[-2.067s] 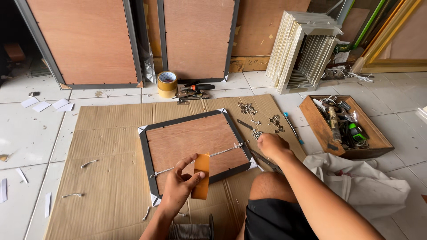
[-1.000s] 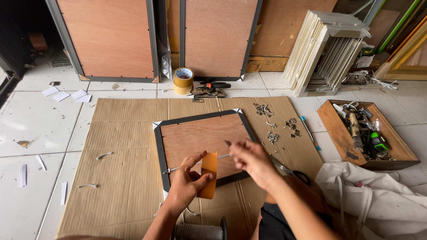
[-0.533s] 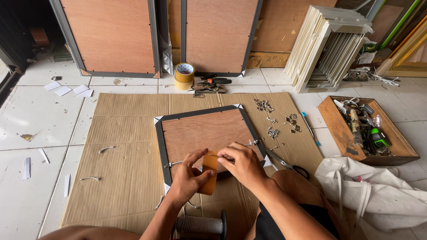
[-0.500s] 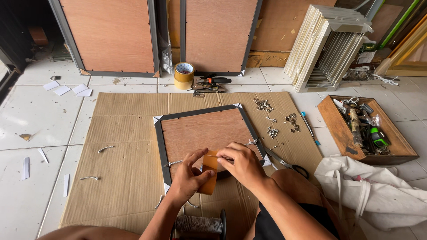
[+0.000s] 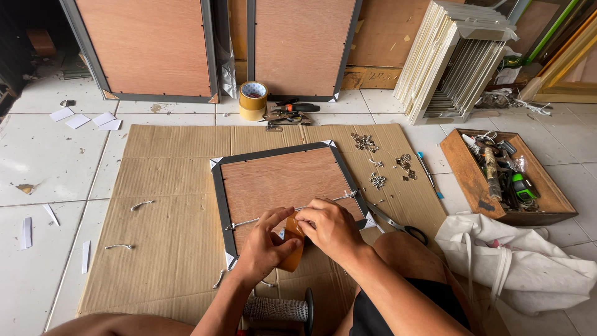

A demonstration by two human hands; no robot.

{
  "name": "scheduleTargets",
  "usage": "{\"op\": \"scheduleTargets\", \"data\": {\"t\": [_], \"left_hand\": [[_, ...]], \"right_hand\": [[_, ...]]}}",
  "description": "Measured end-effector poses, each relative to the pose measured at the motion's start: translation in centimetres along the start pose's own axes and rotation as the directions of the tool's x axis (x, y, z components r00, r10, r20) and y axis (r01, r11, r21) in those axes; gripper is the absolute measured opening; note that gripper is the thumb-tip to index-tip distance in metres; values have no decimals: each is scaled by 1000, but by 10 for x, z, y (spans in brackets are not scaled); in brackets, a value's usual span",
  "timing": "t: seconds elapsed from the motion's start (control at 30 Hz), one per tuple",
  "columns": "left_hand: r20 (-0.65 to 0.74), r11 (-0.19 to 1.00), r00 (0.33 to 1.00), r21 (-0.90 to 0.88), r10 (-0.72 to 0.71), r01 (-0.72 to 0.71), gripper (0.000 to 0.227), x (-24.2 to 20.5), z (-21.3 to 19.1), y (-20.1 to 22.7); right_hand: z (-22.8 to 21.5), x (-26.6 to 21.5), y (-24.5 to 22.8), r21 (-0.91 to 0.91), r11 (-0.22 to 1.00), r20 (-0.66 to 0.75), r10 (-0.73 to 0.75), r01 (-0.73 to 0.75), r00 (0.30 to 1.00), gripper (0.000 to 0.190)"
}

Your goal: The person assembles a picture frame by attaching metal hanging hardware to the back. They use a screwdriver to secure screws into the frame, cut a length of chain, and attach it to the hardware. The person then secures the chain with tape.

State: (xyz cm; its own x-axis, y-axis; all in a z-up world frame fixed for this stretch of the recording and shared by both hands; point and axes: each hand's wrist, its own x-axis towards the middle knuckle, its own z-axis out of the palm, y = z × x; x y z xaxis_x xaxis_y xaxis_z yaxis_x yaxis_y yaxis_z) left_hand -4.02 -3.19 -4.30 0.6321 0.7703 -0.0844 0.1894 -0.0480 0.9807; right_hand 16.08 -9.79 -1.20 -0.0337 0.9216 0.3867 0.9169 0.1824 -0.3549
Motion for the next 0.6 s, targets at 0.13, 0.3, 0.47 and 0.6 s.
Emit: {"op": "scheduleTargets", "data": {"t": [0.13, 0.3, 0.47, 0.6], "left_hand": [[7, 1000, 1000, -16, 6, -6, 72, 0, -1, 1], [8, 998, 1000, -51, 30, -30, 73, -1, -2, 2], [-14, 998, 1000, -56, -1, 0, 72, -2, -1, 8], [-13, 998, 1000, -50, 26, -27, 73, -1, 1, 2]], "right_hand": [[-1, 2, -6, -16, 999, 31, 41, -41, 999, 8], [0, 3, -6, -58, 998, 1, -29, 29, 1000, 13], [-5, 4, -13, -86, 996, -22, -40, 38, 999, 9], [-4, 1, -15, -76, 997, -19, 11, -12, 1000, 12]]}}
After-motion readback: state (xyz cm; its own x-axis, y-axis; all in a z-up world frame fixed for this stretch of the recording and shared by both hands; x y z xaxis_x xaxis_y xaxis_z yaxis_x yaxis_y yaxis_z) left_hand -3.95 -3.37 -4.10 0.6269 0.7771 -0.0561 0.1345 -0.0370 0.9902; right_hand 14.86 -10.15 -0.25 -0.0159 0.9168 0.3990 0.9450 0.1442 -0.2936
